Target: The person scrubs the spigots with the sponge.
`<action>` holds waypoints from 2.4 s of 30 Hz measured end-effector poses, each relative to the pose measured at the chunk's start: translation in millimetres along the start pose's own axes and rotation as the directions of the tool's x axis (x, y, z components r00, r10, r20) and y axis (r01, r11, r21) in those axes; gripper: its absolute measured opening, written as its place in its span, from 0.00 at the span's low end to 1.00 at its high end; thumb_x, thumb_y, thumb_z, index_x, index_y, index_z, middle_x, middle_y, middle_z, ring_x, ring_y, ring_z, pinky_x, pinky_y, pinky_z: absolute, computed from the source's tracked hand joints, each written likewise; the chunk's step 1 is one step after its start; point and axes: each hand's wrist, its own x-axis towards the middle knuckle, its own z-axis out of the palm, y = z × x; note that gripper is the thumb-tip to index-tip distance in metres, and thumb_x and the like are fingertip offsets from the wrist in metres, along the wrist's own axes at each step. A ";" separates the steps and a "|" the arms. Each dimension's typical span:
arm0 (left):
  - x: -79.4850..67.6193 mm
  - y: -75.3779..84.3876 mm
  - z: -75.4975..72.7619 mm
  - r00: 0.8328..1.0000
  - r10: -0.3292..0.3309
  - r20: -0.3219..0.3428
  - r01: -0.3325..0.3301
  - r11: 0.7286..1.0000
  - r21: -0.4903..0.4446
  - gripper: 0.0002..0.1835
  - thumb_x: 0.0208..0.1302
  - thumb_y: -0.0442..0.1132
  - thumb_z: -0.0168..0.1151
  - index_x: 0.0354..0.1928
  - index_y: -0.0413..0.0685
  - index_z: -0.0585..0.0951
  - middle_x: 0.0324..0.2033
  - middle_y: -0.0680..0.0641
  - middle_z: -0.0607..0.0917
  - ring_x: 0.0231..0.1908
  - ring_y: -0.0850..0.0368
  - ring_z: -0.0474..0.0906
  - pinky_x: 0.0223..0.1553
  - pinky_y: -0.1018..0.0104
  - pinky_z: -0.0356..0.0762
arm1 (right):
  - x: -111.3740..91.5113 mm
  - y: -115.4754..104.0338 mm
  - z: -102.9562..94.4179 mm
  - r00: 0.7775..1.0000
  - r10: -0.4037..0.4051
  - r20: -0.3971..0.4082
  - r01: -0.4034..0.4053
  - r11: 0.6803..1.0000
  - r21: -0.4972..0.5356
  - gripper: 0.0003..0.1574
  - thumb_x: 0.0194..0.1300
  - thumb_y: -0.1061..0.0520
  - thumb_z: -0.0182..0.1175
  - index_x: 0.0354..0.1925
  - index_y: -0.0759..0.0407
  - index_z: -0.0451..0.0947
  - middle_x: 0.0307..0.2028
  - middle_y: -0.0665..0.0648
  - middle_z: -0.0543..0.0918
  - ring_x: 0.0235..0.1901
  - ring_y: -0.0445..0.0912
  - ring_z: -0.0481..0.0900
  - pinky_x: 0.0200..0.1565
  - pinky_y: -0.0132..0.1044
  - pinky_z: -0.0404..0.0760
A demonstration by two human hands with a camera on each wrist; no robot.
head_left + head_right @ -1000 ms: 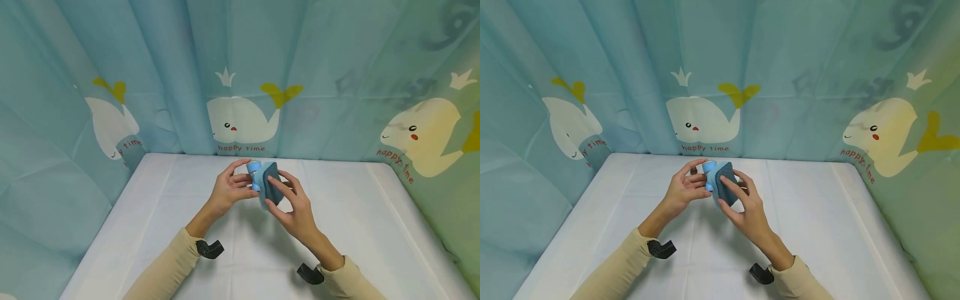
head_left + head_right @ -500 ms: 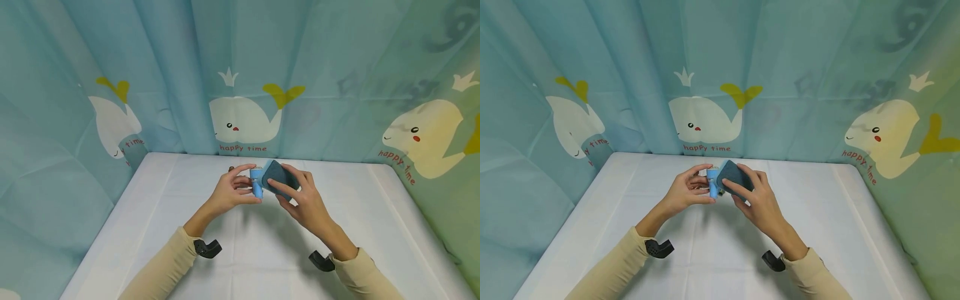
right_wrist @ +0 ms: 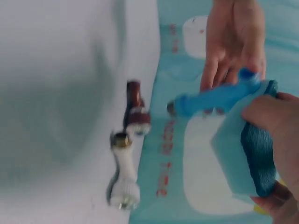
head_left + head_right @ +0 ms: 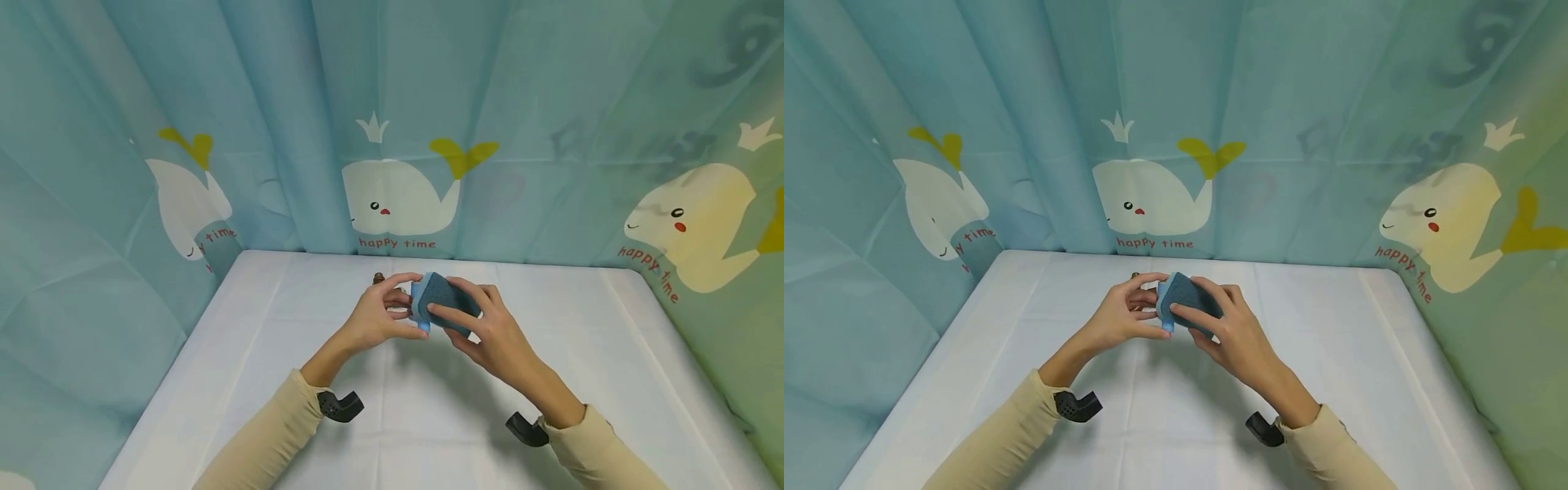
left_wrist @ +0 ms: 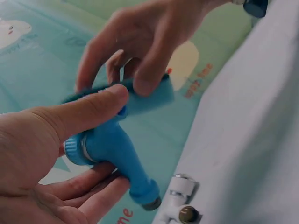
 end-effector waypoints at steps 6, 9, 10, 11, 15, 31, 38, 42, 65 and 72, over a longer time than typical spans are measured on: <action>-0.1 -1.7 -2.4 1.000 -0.013 0.009 0.014 0.996 -0.092 0.48 0.46 0.24 0.81 0.72 0.49 0.72 0.45 0.39 0.86 0.50 0.49 0.84 0.58 0.50 0.81 | -1.8 -2.4 4.0 1.000 0.009 0.006 -0.010 0.996 0.091 0.31 0.64 0.55 0.72 0.65 0.42 0.81 0.72 0.64 0.67 0.54 0.56 0.70 0.48 0.52 0.80; -0.7 -0.7 -2.7 1.000 -0.015 0.007 0.016 0.992 -0.121 0.48 0.46 0.23 0.81 0.72 0.52 0.72 0.46 0.38 0.86 0.52 0.47 0.84 0.59 0.48 0.80 | -1.5 0.5 8.4 0.999 0.036 -0.020 -0.035 0.997 0.063 0.31 0.63 0.57 0.73 0.64 0.42 0.81 0.71 0.64 0.68 0.54 0.57 0.70 0.48 0.53 0.81; -1.0 -1.2 -2.6 1.000 -0.019 0.008 0.020 0.991 -0.134 0.48 0.47 0.23 0.80 0.72 0.53 0.72 0.46 0.38 0.86 0.52 0.47 0.84 0.59 0.49 0.80 | -1.3 2.1 10.3 0.998 0.054 -0.041 -0.051 0.997 0.059 0.33 0.61 0.59 0.74 0.64 0.44 0.81 0.71 0.65 0.68 0.55 0.59 0.70 0.49 0.55 0.81; -1.1 -1.9 -2.4 1.000 -0.024 0.007 0.025 0.989 -0.143 0.48 0.48 0.24 0.80 0.72 0.55 0.72 0.47 0.38 0.86 0.52 0.47 0.84 0.59 0.50 0.80 | -1.4 3.1 12.1 0.995 0.077 -0.061 -0.073 0.995 0.062 0.34 0.59 0.61 0.75 0.63 0.45 0.81 0.70 0.65 0.68 0.56 0.60 0.70 0.49 0.56 0.81; -2.2 -4.0 -1.5 1.000 -0.025 0.002 0.025 0.975 -0.219 0.48 0.51 0.23 0.78 0.73 0.56 0.70 0.48 0.38 0.86 0.54 0.46 0.83 0.59 0.52 0.80 | -4.3 0.6 20.8 0.980 0.152 -0.129 -0.132 0.979 0.153 0.38 0.55 0.64 0.76 0.64 0.51 0.80 0.69 0.67 0.69 0.55 0.60 0.76 0.47 0.56 0.84; -4.2 4.4 -0.5 0.997 0.081 -0.003 -0.076 0.922 -0.381 0.51 0.49 0.18 0.75 0.76 0.46 0.65 0.50 0.39 0.82 0.53 0.47 0.80 0.57 0.53 0.82 | -15.8 4.8 27.4 0.930 0.350 -0.107 -0.307 0.906 0.292 0.38 0.59 0.63 0.75 0.67 0.53 0.76 0.62 0.62 0.76 0.55 0.55 0.80 0.42 0.51 0.88; -3.7 3.7 -1.6 0.998 0.070 -0.004 -0.066 0.919 -0.388 0.52 0.51 0.19 0.76 0.77 0.52 0.64 0.56 0.35 0.81 0.57 0.44 0.78 0.60 0.50 0.79 | -14.3 7.4 27.0 0.941 0.318 -0.119 -0.271 0.915 0.300 0.39 0.60 0.64 0.74 0.68 0.53 0.76 0.63 0.62 0.75 0.56 0.55 0.80 0.43 0.50 0.88; -4.4 5.3 -2.1 1.000 0.016 -0.003 -0.016 0.928 -0.373 0.54 0.53 0.20 0.74 0.80 0.50 0.58 0.62 0.35 0.78 0.58 0.44 0.77 0.61 0.56 0.78 | -19.4 13.6 25.5 0.936 0.335 -0.109 -0.295 0.914 0.277 0.39 0.59 0.65 0.75 0.67 0.53 0.77 0.62 0.63 0.75 0.55 0.55 0.81 0.42 0.50 0.88; -3.1 -9.5 8.0 0.973 -0.164 0.161 0.228 0.763 -0.605 0.37 0.71 0.19 0.54 0.73 0.53 0.53 0.70 0.29 0.60 0.49 0.43 0.86 0.61 0.51 0.78 | -38.6 19.8 12.5 0.926 0.357 -0.121 -0.322 0.916 0.240 0.39 0.57 0.65 0.76 0.66 0.52 0.79 0.62 0.63 0.76 0.54 0.55 0.81 0.49 0.24 0.81; -5.1 -12.5 9.6 0.986 -0.149 0.070 0.163 0.827 -0.539 0.29 0.67 0.15 0.55 0.64 0.43 0.63 0.63 0.22 0.71 0.59 0.35 0.80 0.62 0.53 0.78 | -36.3 19.6 8.9 0.933 0.341 -0.115 -0.307 0.920 0.243 0.39 0.56 0.66 0.76 0.66 0.53 0.79 0.63 0.63 0.76 0.55 0.55 0.80 0.49 0.22 0.80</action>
